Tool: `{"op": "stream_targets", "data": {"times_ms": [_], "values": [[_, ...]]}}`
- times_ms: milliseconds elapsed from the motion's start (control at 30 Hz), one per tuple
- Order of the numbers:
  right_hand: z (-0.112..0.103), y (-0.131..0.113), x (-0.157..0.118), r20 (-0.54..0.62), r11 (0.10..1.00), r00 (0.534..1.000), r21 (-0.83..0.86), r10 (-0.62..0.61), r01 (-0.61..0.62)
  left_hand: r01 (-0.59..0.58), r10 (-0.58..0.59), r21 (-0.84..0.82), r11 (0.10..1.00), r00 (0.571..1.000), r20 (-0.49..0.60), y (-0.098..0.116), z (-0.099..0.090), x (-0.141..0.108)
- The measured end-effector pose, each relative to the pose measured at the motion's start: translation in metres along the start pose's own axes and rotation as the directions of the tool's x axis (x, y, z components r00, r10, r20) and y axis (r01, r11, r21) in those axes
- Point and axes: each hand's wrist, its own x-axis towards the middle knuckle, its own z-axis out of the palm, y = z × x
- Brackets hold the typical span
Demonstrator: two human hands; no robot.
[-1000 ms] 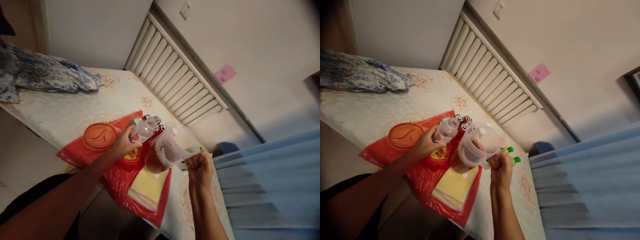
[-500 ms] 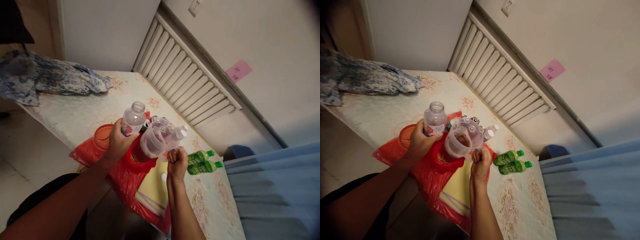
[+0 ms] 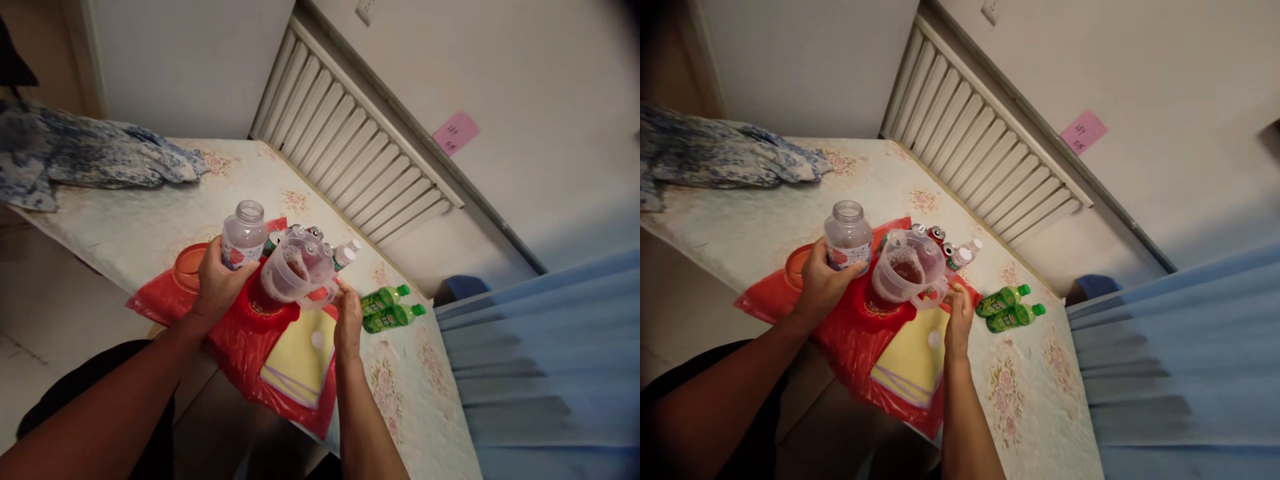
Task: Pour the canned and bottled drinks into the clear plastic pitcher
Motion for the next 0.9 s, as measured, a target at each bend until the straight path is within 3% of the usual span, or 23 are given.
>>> {"op": "stream_targets", "data": {"times_ms": [67, 167, 267, 367, 533, 633, 767, 900], "values": [[-0.025, 0.018, -0.008, -0.062, 0.998, 0.996, -0.018, 0.059, -0.06, 0.006, -0.006, 0.015, 1.0, 1.0, 0.003, 0.002, -0.005, -0.006], [-0.052, 0.049, -0.031, -0.056, 0.987, 0.987, -0.035, 0.154, -0.156, 0.04, -0.039, 0.036, 0.999, 0.999, -0.013, 0.008, -0.013, -0.02], [-0.059, 0.077, -0.057, -0.055, 0.98, 0.981, -0.063, 0.184, -0.187, 0.085, -0.084, 0.054, 0.995, 0.996, -0.017, 0.015, -0.022, -0.039], [-0.05, 0.092, -0.072, -0.04, 0.973, 0.985, -0.155, 0.169, -0.173, 0.096, -0.098, 0.066, 0.993, 0.995, 0.033, 0.022, -0.029, -0.065], [-0.033, 0.091, -0.073, 0.014, 0.888, 0.998, -0.457, 0.069, -0.055, 0.096, -0.108, 0.069, 0.993, 0.975, 0.196, 0.027, -0.036, -0.11], [-0.029, 0.083, -0.071, 0.045, 0.84, 0.997, -0.541, 0.062, -0.028, 0.108, -0.137, 0.126, 0.986, 0.959, 0.249, 0.027, -0.036, -0.132], [-0.03, 0.078, -0.073, 0.031, 0.869, 0.997, -0.493, 0.074, -0.049, 0.107, -0.144, 0.131, 0.986, 0.935, 0.325, 0.022, -0.031, -0.152], [-0.045, 0.069, -0.08, 0.049, 0.954, 0.994, -0.287, 0.1, -0.082, 0.089, -0.122, 0.101, 0.991, 0.908, 0.402, 0.021, -0.021, -0.169]]}}
